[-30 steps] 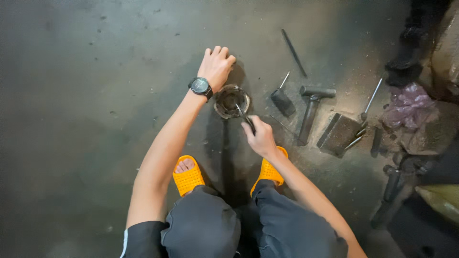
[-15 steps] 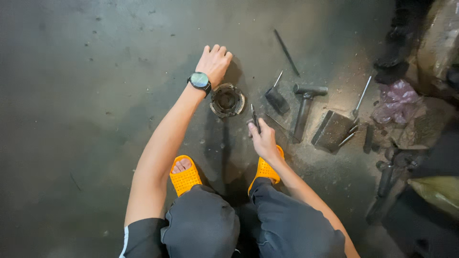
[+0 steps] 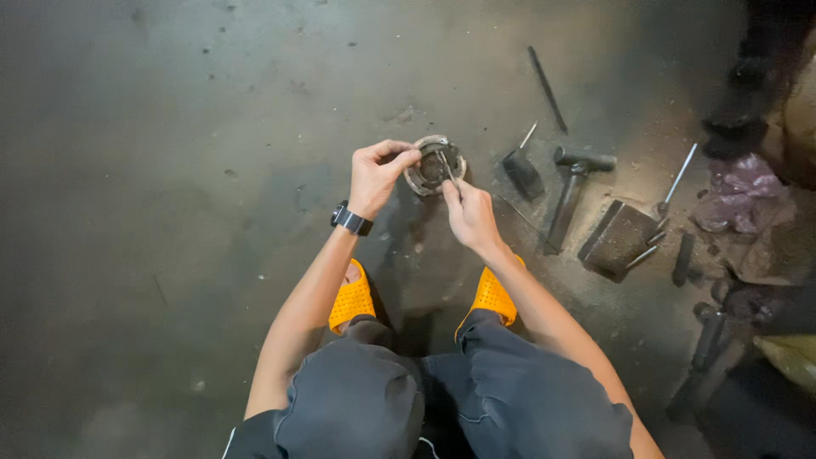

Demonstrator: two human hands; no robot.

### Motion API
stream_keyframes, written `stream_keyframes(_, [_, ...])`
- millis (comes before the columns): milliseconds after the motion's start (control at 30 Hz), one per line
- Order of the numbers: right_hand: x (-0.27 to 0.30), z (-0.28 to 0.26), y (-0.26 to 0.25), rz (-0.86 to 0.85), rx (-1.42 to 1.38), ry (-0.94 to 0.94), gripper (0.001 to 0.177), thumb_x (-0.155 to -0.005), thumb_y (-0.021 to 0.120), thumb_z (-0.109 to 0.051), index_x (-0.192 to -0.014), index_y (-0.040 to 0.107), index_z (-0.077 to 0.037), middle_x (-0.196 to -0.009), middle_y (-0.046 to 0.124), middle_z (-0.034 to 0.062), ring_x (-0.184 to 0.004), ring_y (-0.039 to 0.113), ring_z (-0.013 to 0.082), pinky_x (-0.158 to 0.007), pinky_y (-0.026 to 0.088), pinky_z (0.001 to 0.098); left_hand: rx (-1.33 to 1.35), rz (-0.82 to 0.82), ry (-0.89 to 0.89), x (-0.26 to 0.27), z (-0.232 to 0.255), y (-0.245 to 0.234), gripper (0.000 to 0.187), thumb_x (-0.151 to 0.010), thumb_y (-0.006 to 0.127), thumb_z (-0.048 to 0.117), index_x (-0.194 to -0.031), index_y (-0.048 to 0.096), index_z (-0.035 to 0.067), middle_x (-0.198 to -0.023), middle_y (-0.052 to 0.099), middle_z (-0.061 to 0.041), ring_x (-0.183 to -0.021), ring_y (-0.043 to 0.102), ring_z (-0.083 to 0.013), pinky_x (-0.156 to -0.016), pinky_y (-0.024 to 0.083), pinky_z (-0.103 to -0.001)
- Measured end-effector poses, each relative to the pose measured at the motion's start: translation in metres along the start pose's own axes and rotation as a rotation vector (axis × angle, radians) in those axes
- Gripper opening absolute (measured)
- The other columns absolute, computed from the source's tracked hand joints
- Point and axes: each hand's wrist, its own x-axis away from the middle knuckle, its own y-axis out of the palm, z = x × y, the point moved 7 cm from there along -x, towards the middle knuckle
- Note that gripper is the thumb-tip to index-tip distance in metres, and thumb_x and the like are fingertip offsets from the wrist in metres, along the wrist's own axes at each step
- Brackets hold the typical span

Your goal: The person disassembles a circular mechanical component on the floor, removes a small ring, and uses a screwdriver to pry and adjust internal parts. They then place the ring back into the component and continue manipulating it with their hands.

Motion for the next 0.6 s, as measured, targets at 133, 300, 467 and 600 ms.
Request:
stream_keyframes(133, [-0.007, 0.012, 0.019, -0.037, 0.008, -0.021, 0.043, -0.104, 0.045, -0.025, -0.067, 0.054, -0.004, -0.053, 0.051, 0.0150, -0.051, 0.051, 0.0273, -0.053, 0.041, 0.0367, -0.018, 0.004, 0.045, 0.008, 0.010, -0.006, 0.012, -0.085, 0.072, 0.005, -0.095, 0.076, 0.009, -0.079, 0.075, -0.007, -0.076, 0.066, -0.0057, -0.069, 0.056, -0.023])
stream_keyframes(300, [-0.005, 0.002, 0.021, -0.117, -0.004, -0.024, 0.045, -0.104, 0.045, -0.027, -0.067, 0.051, -0.002, -0.056, 0.051, 0.0225, -0.053, 0.051, 0.0339, -0.054, 0.041, 0.0391, -0.053, 0.094, 0.150, 0.018, 0.014, -0.011, 0.006, -0.081, 0.078, 0.007, -0.086, 0.077, 0.011, -0.077, 0.074, -0.004, -0.072, 0.061, -0.0015, -0.065, 0.053, -0.021])
stream_keyframes(467, [-0.001, -0.001, 0.022, -0.111, -0.011, -0.046, 0.049, -0.106, 0.043, -0.030, -0.066, 0.053, -0.003, -0.054, 0.051, 0.0174, -0.053, 0.050, 0.0252, -0.054, 0.041, 0.0351, -0.166, 0.093, 0.382, 0.032, 0.045, -0.004, 0.008, -0.082, 0.077, 0.004, -0.086, 0.075, 0.010, -0.077, 0.072, -0.007, -0.070, 0.069, -0.0126, -0.064, 0.054, -0.026])
stream_keyframes(600, [0.003, 0.000, 0.020, -0.091, 0.018, -0.082, 0.047, -0.104, 0.047, -0.030, -0.068, 0.053, -0.002, -0.060, 0.053, 0.0253, -0.057, 0.055, 0.0410, -0.053, 0.043, 0.0394, -0.306, 0.099, 0.563, 0.038, 0.054, 0.001, 0.010, -0.082, 0.074, -0.001, -0.086, 0.073, 0.008, -0.079, 0.068, -0.009, -0.069, 0.068, -0.0218, -0.064, 0.054, -0.030])
